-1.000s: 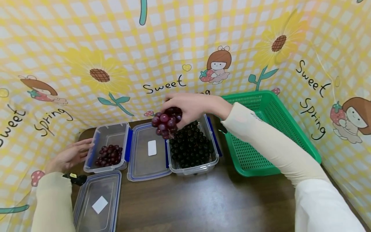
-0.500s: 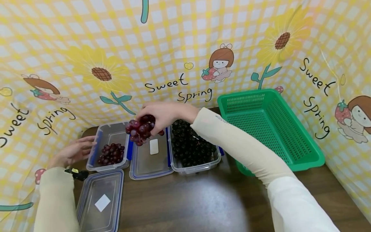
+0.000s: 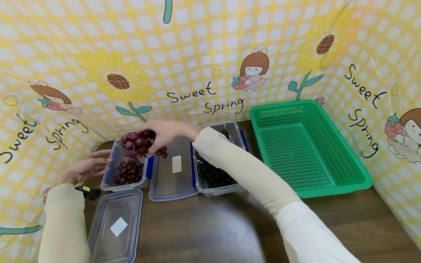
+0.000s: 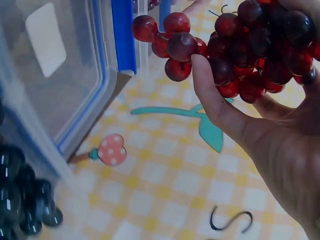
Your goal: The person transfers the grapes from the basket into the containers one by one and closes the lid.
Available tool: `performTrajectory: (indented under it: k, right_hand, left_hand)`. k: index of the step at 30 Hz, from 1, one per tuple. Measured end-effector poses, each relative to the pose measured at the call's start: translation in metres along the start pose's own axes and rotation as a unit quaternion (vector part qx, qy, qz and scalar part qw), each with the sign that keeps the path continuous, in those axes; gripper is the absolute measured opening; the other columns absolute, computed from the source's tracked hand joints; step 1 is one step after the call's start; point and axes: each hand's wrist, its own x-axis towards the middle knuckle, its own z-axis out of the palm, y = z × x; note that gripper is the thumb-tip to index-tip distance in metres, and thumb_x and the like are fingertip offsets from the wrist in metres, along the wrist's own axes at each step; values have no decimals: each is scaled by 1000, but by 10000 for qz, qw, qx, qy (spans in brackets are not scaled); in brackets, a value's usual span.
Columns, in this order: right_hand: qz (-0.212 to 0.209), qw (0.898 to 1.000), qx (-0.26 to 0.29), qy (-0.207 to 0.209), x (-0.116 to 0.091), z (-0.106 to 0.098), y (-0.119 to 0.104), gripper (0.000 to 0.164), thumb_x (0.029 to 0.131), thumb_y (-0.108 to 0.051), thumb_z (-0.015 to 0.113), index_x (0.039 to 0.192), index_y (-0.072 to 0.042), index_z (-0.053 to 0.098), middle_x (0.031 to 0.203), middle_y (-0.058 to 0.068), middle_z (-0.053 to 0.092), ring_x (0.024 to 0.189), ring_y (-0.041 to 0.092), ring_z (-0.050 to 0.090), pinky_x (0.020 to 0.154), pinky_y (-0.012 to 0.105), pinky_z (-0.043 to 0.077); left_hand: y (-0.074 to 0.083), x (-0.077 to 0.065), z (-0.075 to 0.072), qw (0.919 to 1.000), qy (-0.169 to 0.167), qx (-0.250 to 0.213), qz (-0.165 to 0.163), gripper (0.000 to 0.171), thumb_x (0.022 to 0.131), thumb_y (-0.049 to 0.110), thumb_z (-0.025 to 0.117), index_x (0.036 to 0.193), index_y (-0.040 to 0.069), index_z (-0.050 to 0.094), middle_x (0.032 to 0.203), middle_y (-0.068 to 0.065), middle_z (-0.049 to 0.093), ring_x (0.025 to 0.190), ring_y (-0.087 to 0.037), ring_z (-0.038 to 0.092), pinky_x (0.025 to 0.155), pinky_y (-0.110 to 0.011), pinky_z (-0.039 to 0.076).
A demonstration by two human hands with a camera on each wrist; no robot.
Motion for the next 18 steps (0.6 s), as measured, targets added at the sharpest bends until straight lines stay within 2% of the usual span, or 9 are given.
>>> performTrajectory:
  k: [5,9,13,16,18]
  right_hand:
    - [-173,9984,490,209,23,12,10,67,89,-34,83,149,-21,57,142,-5,63,122,6,60,99,19,50]
    - [8,9970,661,392,39,22,17,70,87,-37,85,149,-23,57,141,-6,63,121,5,60,99,19,50]
    - [131,9938,887,658,51,30,19,72,86,-39,86,150,-24,57,144,-5,62,126,5,59,101,18,48]
    - [261,9884,1166,941,61,36,17,77,85,-40,86,153,-25,53,147,-7,60,127,4,58,101,16,48]
    - [303,9840,1319,1162,68,41,16,77,85,-40,86,153,-24,53,146,-7,61,126,4,59,99,15,48]
  left_hand:
    - [-6,0,-1,9994,-166,-288,-2,41,110,10,52,141,37,57,105,7,74,94,-11,70,83,-29,63]
    - [-9,-1,-1,9981,-388,-462,135,45,111,8,48,145,37,55,107,5,73,96,-13,70,84,-31,63]
    - [-9,-1,0,9985,-398,-370,115,46,112,8,47,140,42,57,109,5,68,96,-12,68,84,-30,62]
    - [-8,-1,0,9989,-335,-315,86,45,111,8,49,134,45,58,111,7,67,97,-12,67,85,-30,61]
    - [-7,0,-1,9989,-350,-280,104,45,111,9,49,136,45,57,113,7,66,100,-12,67,86,-30,61]
